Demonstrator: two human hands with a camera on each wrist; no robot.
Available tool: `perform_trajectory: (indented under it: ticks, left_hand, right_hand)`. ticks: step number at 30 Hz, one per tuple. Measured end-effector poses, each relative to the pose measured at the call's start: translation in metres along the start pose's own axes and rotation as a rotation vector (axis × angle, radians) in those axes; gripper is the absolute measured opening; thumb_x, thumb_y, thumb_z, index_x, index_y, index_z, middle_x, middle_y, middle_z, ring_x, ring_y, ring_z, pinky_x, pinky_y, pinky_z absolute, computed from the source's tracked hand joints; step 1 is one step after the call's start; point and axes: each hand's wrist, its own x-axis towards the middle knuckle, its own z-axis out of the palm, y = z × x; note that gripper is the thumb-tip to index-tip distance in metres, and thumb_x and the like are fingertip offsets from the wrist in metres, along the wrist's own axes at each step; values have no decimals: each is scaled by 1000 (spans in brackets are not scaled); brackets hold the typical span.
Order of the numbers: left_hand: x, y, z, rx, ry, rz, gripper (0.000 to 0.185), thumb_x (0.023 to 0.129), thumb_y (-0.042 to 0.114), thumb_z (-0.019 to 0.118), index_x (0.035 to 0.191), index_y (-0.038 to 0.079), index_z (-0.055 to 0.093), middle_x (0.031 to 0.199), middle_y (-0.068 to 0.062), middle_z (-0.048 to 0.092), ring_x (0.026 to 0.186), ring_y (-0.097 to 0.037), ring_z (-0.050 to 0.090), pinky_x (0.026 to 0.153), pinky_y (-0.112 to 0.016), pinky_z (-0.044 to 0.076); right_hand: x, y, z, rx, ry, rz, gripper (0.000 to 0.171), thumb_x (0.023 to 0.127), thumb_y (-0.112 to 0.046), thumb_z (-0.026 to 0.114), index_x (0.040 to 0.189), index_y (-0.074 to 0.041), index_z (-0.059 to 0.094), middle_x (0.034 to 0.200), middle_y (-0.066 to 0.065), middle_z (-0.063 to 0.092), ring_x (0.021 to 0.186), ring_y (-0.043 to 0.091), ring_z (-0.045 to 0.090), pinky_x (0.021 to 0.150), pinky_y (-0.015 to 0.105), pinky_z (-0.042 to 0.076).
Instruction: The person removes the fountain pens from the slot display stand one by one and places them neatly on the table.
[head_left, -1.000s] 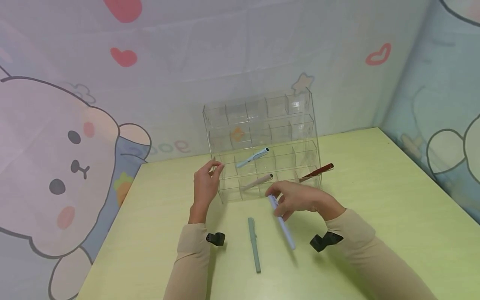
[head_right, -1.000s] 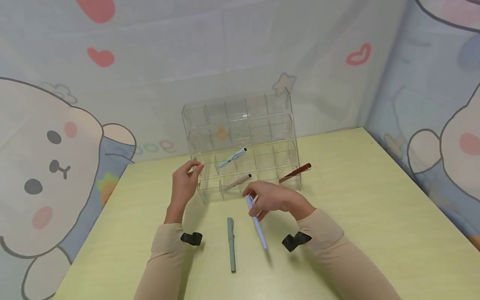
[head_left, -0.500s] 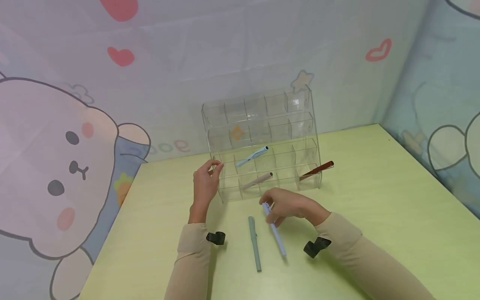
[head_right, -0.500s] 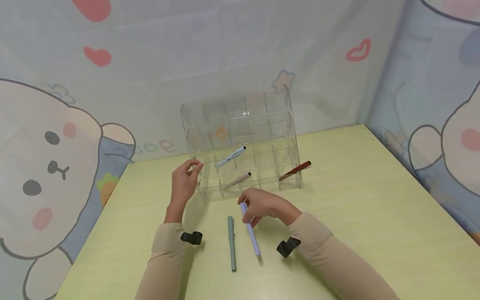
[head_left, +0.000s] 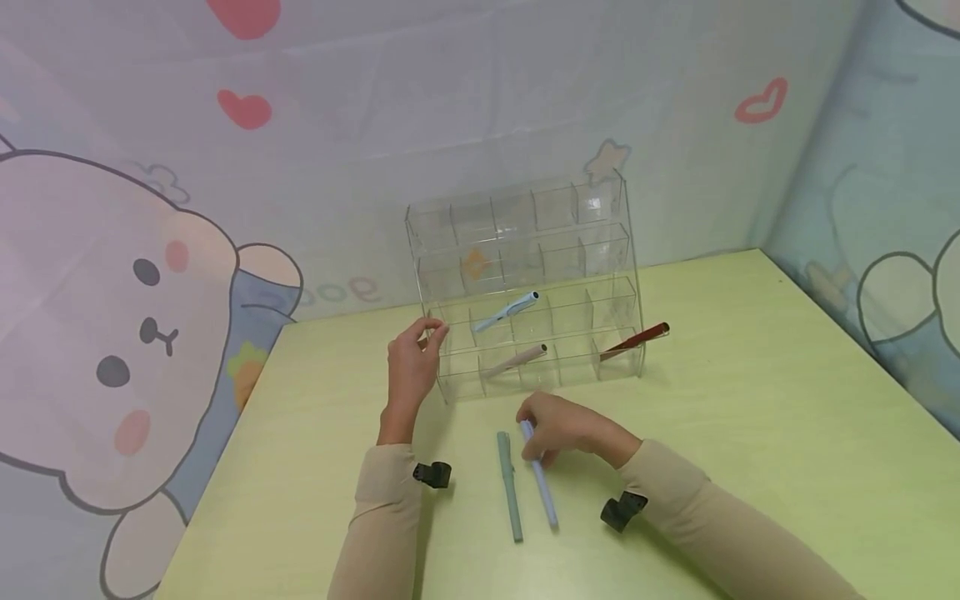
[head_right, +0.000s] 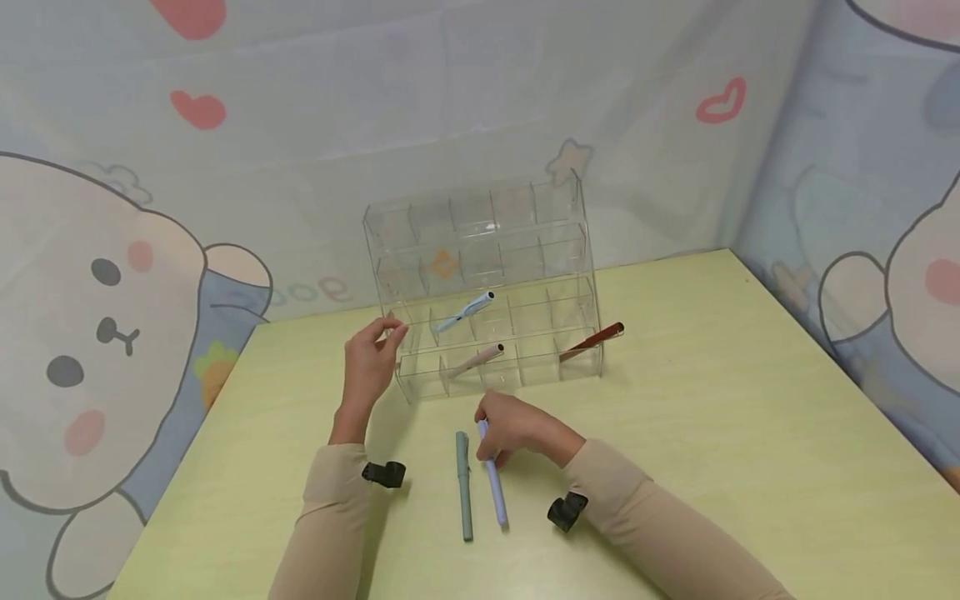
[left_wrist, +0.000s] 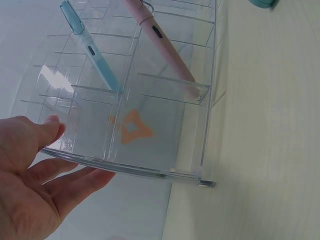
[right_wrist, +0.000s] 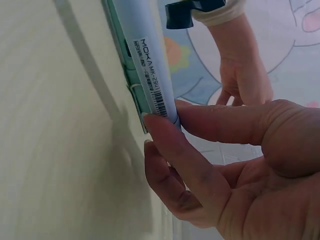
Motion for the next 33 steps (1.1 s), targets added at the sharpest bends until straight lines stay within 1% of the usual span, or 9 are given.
perform_trajectory:
  ticks: [2, 5, 9, 17, 20, 25, 29, 33]
  left_hand:
    - [0, 0, 0, 0, 1, 1, 20, 100, 23, 65, 106, 6, 72, 127, -17, 66, 106, -42, 67, 89, -55, 54]
    - [0, -1, 0, 3, 4, 3, 20, 100, 23, 64, 106, 6, 72, 126, -17, 66, 106, -42, 67, 90, -55, 54]
    - [0, -2, 0, 6, 4, 8, 20, 100, 24, 65, 105, 6, 72, 126, -17, 66, 105, -42, 67, 89, -55, 54]
    - [0, -3, 1, 4, 3, 23, 20, 100, 25, 64, 105, 7, 72, 127, -19, 66, 105, -44, 67, 86, -55, 55]
    - [0, -3, 1, 3, 4, 24, 20, 100, 24, 64, 105, 7, 72, 127, -18, 66, 104, -43, 67, 86, -55, 55]
    - [0, -3, 1, 7, 4, 27, 20, 100, 24, 64, 106, 7, 72, 126, -18, 66, 104, -43, 67, 86, -54, 55]
    - [1, -3, 1, 8, 6, 27, 19, 100, 24, 64, 106, 7, 72, 126, -19, 66, 103, -43, 67, 86, -54, 55]
    - [0, -3, 1, 12, 8, 30, 19, 100, 24, 64, 105, 7, 72, 125, -18, 66, 103, -43, 68, 87, -54, 55]
  right_hand:
    - [1, 2, 3, -55, 10, -10, 47, 73, 14, 73, 117, 14, 58, 97, 16, 57, 65, 22, 68, 59, 34, 59]
    - [3, 4, 7, -126, 28, -28, 46, 73, 12, 74, 116, 14, 59, 96, 16, 59, 59, 21, 68, 56, 33, 58]
    - [5, 4, 11, -193, 51, -47, 47, 74, 9, 77, 117, 13, 60, 96, 15, 60, 57, 19, 66, 55, 32, 57]
    - [6, 3, 16, -296, 82, -75, 38, 74, 4, 81, 106, 12, 63, 84, 11, 62, 54, 15, 62, 54, 27, 52]
    - [5, 3, 17, -312, 90, -66, 36, 75, 3, 81, 105, 11, 63, 83, 10, 62, 53, 14, 62, 53, 27, 50]
    - [5, 2, 17, -300, 85, -45, 38, 77, 4, 80, 109, 12, 62, 80, 9, 61, 53, 16, 64, 52, 27, 52]
    - [4, 2, 15, -327, 85, -41, 39, 77, 3, 81, 110, 11, 62, 80, 8, 61, 54, 15, 62, 54, 27, 51]
    - [2, 2, 14, -319, 67, -32, 42, 79, 2, 80, 115, 9, 61, 78, 7, 61, 54, 14, 62, 53, 27, 52]
